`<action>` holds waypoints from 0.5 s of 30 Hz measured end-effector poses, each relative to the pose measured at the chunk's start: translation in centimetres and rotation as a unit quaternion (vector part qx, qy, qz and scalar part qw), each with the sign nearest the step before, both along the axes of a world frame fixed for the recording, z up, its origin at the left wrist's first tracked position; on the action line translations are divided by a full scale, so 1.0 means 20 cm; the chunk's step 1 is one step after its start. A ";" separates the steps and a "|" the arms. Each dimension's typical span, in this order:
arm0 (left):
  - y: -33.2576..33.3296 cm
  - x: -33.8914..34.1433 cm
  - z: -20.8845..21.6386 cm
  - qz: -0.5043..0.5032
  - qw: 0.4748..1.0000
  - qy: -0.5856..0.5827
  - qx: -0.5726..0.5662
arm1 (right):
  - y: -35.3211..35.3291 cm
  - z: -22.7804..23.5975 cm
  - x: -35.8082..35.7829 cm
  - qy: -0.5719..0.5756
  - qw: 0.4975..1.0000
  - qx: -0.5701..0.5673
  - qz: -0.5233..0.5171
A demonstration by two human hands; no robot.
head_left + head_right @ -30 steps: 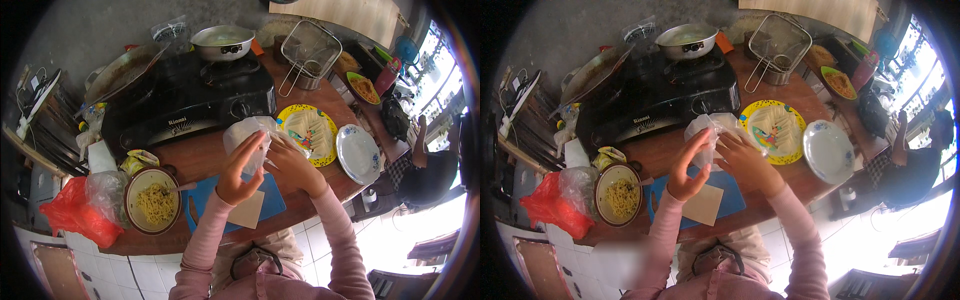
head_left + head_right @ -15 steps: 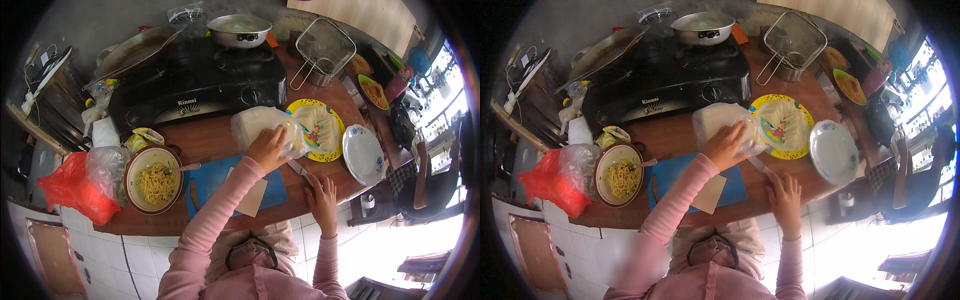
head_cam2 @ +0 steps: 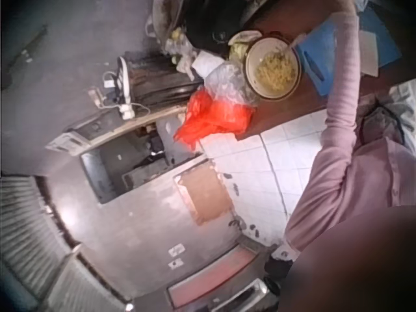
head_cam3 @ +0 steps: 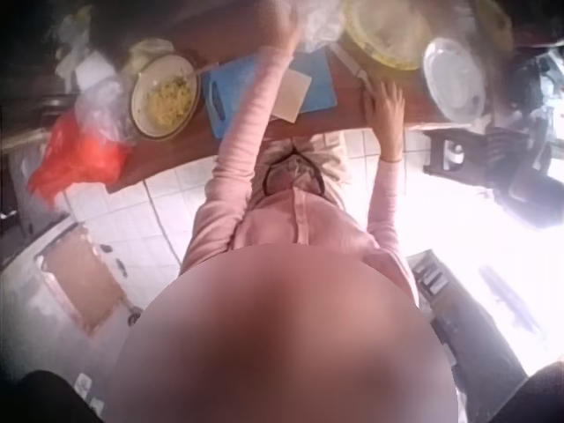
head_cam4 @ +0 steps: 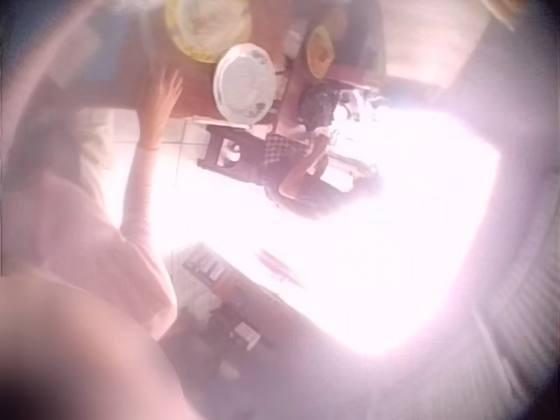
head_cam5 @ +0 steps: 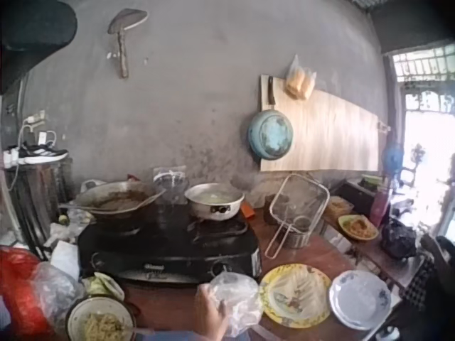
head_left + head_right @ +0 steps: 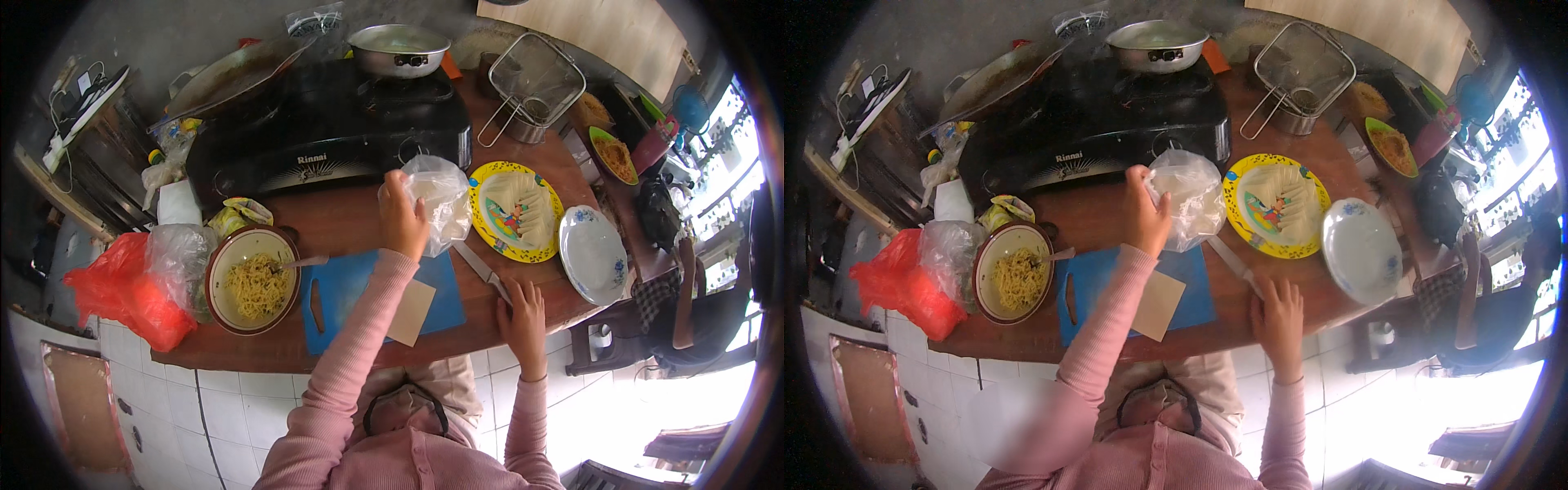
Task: The person cuts square wonton wrappers into smaller pieces on a blue cutting board. They then place a small amount of noodle filling onto each piece and fold the wrappers into triangular wontons, placing the finished items on a plate.
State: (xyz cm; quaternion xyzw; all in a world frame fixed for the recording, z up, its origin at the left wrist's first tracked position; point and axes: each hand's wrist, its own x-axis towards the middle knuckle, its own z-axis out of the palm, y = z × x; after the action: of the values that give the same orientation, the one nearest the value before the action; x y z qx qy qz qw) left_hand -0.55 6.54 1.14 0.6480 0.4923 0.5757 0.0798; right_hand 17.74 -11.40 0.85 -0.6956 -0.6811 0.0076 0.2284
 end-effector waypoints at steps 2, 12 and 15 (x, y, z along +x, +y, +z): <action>-0.04 -0.09 0.02 0.031 0.997 0.072 0.018 | 0.03 0.02 0.01 0.004 1.000 -0.019 0.014; -0.15 -0.32 -0.11 0.036 0.910 0.318 -0.266 | -0.01 0.11 0.04 0.126 0.983 -0.123 0.044; -0.19 -0.35 -0.11 0.037 0.921 0.283 -0.265 | -0.11 0.14 0.05 0.297 0.933 -0.204 -0.003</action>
State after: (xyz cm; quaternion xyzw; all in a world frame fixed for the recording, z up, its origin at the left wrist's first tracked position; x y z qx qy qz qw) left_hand -7.62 2.68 -1.00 0.7202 0.6528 0.2194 0.0845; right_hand 18.73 -13.55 3.60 -0.6952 -0.5643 0.3514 0.2736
